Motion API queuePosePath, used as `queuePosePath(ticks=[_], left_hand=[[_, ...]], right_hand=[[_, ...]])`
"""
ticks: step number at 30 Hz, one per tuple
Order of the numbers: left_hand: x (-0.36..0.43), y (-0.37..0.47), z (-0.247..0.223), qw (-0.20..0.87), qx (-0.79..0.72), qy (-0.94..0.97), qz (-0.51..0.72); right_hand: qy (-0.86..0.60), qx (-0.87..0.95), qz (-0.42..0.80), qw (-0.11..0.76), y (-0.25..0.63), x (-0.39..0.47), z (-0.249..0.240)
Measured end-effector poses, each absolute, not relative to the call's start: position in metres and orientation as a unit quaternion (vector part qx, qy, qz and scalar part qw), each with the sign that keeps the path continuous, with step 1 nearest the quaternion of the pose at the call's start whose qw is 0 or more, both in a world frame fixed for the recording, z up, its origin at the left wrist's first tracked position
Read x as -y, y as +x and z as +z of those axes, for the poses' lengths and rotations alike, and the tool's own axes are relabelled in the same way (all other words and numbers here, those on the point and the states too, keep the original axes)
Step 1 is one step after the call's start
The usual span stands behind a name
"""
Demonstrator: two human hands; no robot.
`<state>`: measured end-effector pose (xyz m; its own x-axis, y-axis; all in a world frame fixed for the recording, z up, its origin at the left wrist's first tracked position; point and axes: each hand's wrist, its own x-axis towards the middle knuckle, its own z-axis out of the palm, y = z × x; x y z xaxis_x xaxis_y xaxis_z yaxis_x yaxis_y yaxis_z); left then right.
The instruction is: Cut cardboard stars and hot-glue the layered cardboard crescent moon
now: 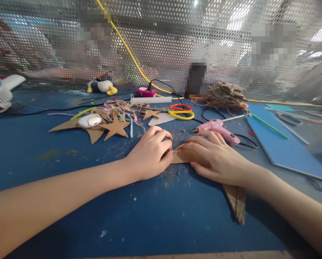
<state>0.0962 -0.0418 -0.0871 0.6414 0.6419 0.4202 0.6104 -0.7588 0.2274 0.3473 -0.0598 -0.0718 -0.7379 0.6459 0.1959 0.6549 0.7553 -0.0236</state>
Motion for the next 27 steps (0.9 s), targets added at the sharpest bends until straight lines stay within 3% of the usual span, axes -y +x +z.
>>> queuePosePath(ticks=[15,27], left_hand=[[0.042,0.095,-0.086,0.060,-0.344,0.904,0.245],[0.044,0.095,-0.084,0.068,-0.340,0.909,0.232]], right_hand=[[-0.410,0.842,-0.119,0.329,0.356,0.051,-0.074],[-0.444,0.817,-0.101,0.354,0.359,0.049,-0.071]])
